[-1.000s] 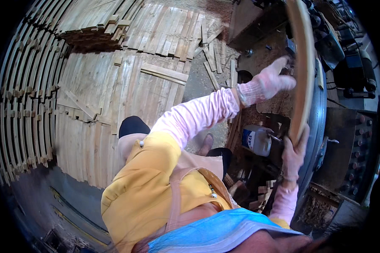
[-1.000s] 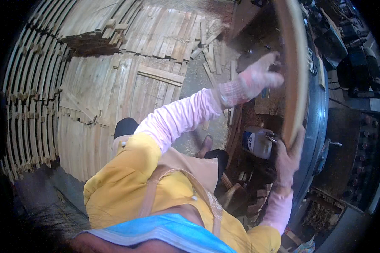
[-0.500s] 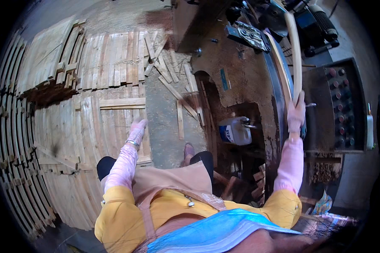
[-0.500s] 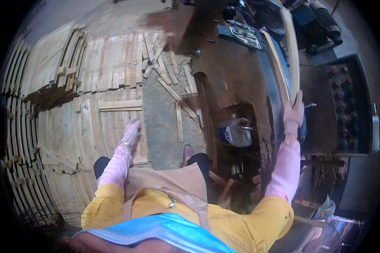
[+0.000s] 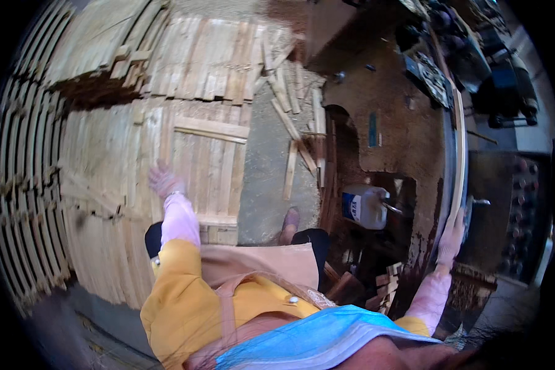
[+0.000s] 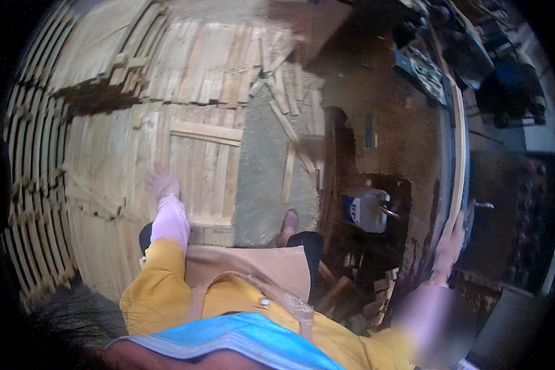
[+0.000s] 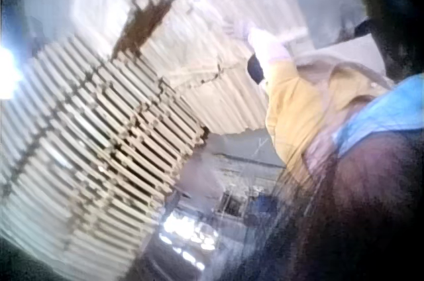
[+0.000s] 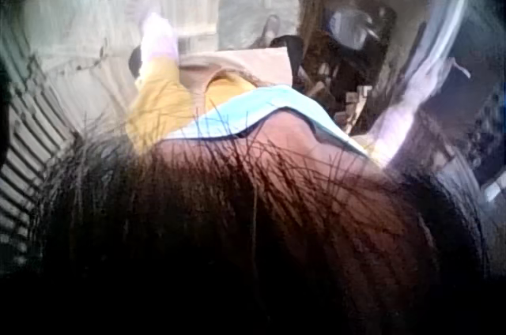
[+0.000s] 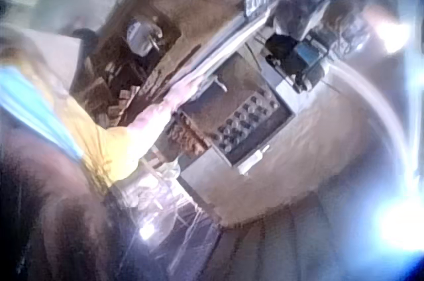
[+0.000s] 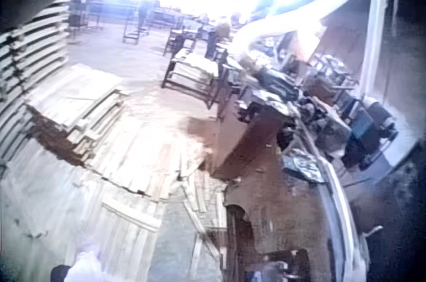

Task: The person picks up curved wood slats from a stack and feeds them into a woodworking machine, handling them one at a time and then stacking them back onto a pile.

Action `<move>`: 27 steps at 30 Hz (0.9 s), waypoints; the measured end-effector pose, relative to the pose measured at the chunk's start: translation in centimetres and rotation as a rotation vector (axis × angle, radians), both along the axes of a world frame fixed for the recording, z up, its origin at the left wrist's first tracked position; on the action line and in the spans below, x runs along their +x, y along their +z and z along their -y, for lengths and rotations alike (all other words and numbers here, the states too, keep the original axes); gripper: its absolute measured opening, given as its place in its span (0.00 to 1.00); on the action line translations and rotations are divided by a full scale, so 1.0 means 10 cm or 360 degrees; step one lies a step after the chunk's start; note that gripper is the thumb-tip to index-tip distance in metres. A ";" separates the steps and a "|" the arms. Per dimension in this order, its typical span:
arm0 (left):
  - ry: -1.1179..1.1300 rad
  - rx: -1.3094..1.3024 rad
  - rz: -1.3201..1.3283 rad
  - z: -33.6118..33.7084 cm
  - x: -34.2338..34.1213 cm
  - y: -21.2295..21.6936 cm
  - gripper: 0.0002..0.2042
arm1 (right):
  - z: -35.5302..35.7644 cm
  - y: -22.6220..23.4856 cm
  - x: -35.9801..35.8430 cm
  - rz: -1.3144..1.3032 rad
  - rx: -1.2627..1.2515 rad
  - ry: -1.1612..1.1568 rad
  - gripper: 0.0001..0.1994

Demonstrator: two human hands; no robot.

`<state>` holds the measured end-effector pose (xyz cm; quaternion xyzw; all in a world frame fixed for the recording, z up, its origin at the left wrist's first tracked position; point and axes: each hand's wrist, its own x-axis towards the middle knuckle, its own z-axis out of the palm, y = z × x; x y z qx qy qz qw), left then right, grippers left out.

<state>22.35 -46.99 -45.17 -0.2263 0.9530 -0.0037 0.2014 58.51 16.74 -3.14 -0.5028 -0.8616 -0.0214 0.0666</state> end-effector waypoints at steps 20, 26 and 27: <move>0.0502 0.2222 -0.0741 -1.69 -0.49 1.52 0.07 | -0.62 -0.18 -2.00 -0.0618 0.0266 0.0811 0.22; -0.0955 0.2472 -0.1158 -3.11 -0.06 3.06 0.18 | 1.90 -0.46 -2.00 -0.0291 -0.0970 0.1373 0.44; -0.0881 0.2848 -0.0923 -3.12 -0.04 3.22 0.23 | 1.87 -0.49 -1.90 -0.0660 -0.1381 0.1141 0.44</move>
